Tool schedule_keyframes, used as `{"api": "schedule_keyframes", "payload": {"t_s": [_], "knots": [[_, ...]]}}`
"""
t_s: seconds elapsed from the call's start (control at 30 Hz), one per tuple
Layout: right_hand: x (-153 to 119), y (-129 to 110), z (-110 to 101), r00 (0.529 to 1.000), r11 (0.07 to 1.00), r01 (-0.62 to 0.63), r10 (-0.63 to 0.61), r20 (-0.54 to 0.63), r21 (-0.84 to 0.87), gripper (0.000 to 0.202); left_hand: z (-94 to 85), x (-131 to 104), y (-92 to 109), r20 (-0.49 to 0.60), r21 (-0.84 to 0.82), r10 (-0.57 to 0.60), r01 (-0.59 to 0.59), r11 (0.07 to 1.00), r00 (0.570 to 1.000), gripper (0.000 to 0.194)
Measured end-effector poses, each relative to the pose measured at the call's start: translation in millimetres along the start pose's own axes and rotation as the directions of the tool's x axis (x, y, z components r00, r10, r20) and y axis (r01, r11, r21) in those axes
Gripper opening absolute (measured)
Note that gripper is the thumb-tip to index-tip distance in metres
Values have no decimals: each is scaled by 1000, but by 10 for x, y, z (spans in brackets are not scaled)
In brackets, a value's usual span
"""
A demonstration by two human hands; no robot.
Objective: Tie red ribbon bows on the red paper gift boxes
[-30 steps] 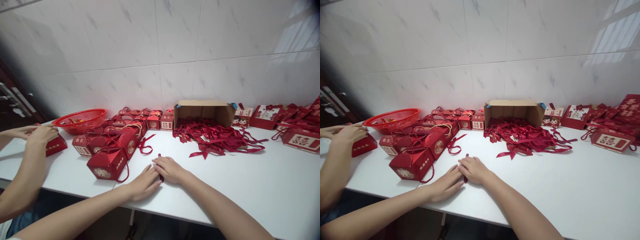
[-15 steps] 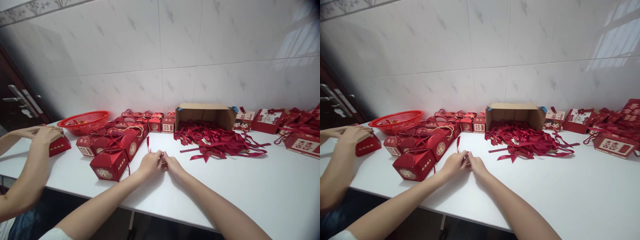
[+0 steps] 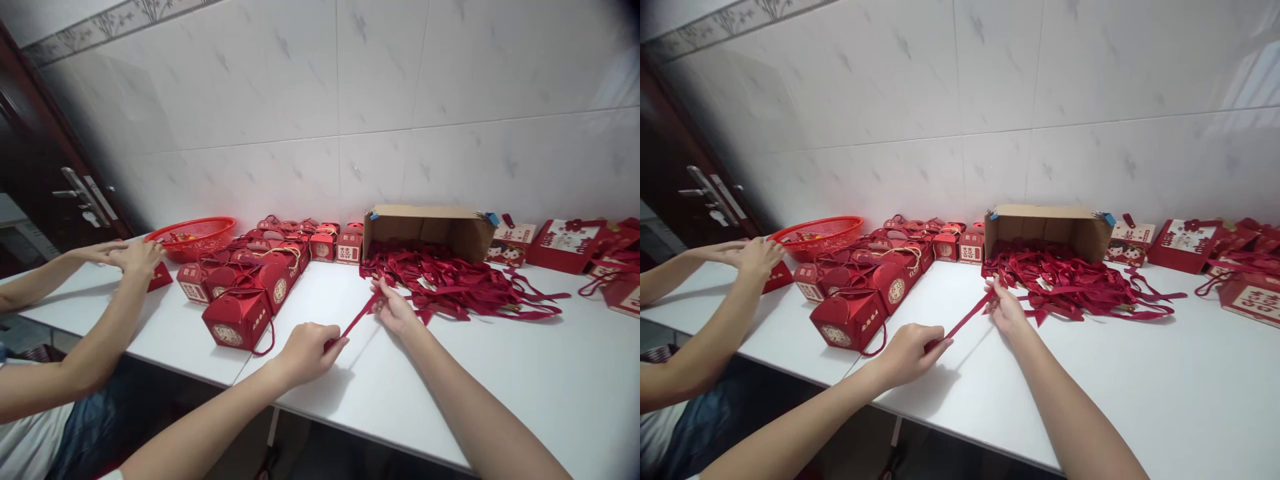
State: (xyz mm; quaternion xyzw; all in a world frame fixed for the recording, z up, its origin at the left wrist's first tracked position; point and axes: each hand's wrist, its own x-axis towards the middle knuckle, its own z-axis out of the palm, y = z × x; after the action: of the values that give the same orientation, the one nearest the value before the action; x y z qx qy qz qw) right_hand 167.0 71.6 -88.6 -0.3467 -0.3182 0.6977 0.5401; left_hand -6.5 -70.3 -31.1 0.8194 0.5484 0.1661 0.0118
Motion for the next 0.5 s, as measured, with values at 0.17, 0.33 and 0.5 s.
{"api": "schedule_keyframes", "payload": {"t_s": [0.17, 0.33, 0.5], "knots": [[109, -43, -171, 994, 997, 78, -80, -73, -24, 28, -141, -284, 85, 44, -276, 185, -166, 947, 982, 39], [122, 7, -202, 990, 989, 113, -120, -74, -96, 41, -168, -630, 150, -123, -500, 213, -245, 831, 969, 36], [96, 81, -186, 992, 982, 114, -122, -43, -150, 38, -79, -955, 98, -262, -838, 135, -295, 459, 956, 45]]}}
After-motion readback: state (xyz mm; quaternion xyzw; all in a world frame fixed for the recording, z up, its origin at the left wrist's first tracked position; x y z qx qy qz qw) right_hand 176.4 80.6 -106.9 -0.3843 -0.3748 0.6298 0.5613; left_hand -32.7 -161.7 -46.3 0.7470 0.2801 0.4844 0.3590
